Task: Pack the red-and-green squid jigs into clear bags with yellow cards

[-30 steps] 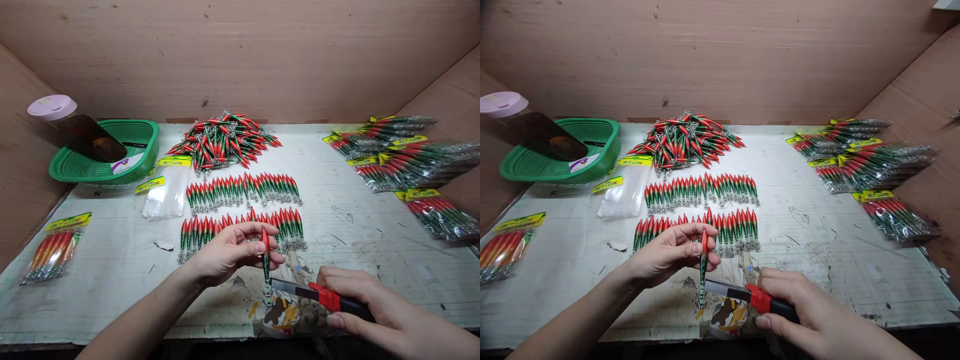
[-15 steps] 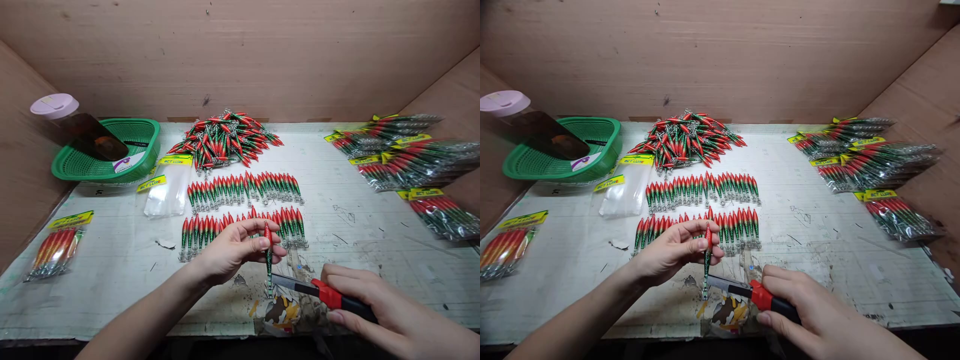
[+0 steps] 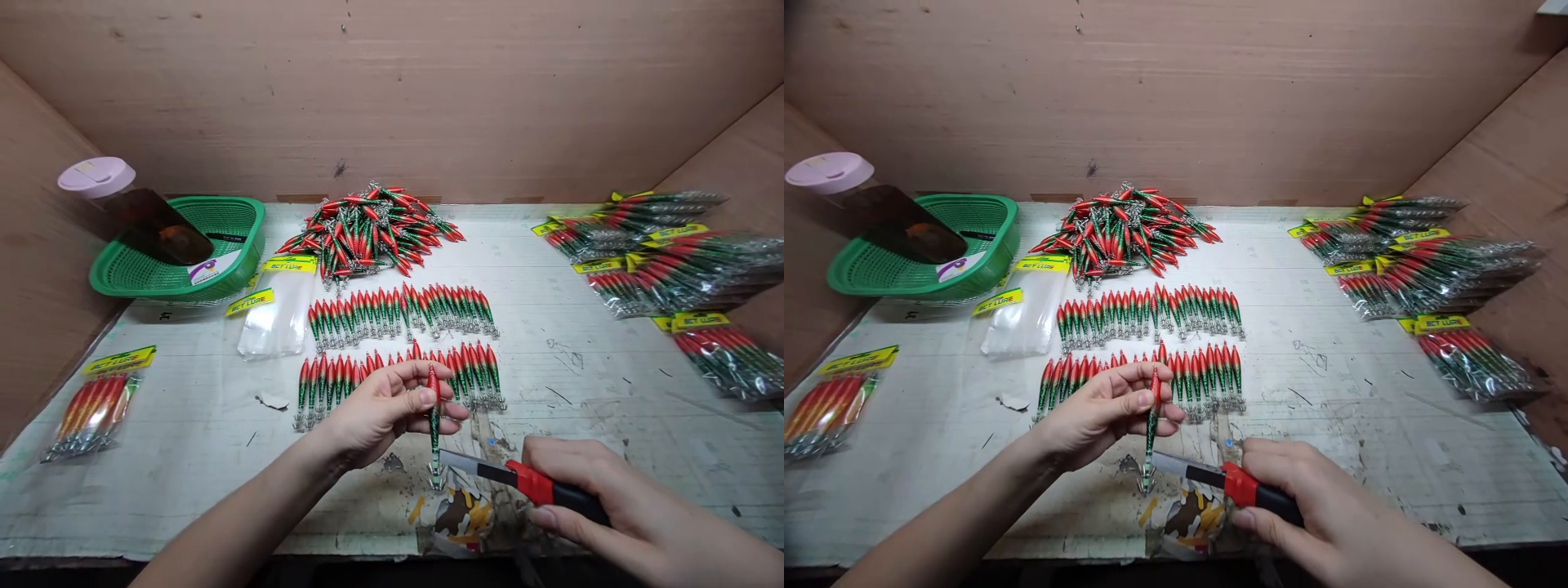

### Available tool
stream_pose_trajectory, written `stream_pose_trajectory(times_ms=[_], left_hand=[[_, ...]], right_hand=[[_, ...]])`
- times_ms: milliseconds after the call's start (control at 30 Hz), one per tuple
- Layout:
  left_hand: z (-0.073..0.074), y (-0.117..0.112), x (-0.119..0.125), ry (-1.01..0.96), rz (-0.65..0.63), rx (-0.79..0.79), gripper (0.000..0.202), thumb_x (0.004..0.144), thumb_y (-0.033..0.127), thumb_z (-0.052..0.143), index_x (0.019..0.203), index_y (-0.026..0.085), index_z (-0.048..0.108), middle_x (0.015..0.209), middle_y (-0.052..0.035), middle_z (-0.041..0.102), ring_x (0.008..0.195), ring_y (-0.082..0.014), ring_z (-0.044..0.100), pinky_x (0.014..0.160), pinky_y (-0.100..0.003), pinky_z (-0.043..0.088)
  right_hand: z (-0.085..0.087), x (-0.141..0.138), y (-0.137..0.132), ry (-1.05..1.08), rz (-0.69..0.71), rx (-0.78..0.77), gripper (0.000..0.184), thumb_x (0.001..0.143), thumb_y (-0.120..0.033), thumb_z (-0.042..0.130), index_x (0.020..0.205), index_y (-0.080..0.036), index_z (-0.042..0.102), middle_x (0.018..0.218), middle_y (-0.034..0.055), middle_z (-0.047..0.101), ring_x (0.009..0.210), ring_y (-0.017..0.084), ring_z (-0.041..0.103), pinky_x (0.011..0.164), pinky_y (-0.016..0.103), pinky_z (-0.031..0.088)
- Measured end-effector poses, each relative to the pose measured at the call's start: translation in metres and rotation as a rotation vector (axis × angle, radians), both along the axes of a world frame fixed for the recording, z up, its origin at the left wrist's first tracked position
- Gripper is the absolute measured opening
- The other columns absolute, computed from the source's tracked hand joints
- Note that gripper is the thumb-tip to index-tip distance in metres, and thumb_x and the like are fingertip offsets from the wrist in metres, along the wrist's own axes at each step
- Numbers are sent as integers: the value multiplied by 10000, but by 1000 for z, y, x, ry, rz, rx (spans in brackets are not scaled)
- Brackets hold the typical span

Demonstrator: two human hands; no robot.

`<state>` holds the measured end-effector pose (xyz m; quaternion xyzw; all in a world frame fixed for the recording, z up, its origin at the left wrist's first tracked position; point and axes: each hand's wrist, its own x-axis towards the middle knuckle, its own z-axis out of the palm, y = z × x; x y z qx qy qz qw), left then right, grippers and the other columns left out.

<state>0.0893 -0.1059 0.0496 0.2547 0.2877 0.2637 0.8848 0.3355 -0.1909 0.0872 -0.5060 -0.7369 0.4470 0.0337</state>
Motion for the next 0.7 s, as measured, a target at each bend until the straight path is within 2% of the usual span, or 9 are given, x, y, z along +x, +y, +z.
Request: stream_pose_trajectory(times_ms=[133,400,600,700], left_hand=[[3,2,-2,-19,-4,28,179,802,117,663,978,126,631,850,-32,635,811,-184,704,713,-277,574],[3,-1,-1,2,40,28,197,782,158,703,959,138,618,822,-22,636,773,-177,704,709,-279,561],[1,-3,2,17,105,6,237,756,165,732,967,142,626,825,-18,636,798,-180,700,737,-298,563],[1,-4,2,24,131,0,236,753,158,733,967,146,633,836,-12,627,818,-182,700,739,-298,569]], right_hand=[[-3,5,-2,-20,-27,41,248,875,-420,555,1017,-263,685,1081,44,680,1080,254,615,886,317,529],[-3,2,-4,-47,-13,94,251,880,-415,541,1021,-265,685,1161,53,663,1101,259,610,896,323,531],[-1,0,1,-52,-20,63,265,874,-429,551,1030,-250,669,1086,64,676,1057,250,625,912,345,518],[-1,-3,3,-49,5,61,234,887,-415,528,953,-236,663,997,58,681,985,229,643,872,323,530]])
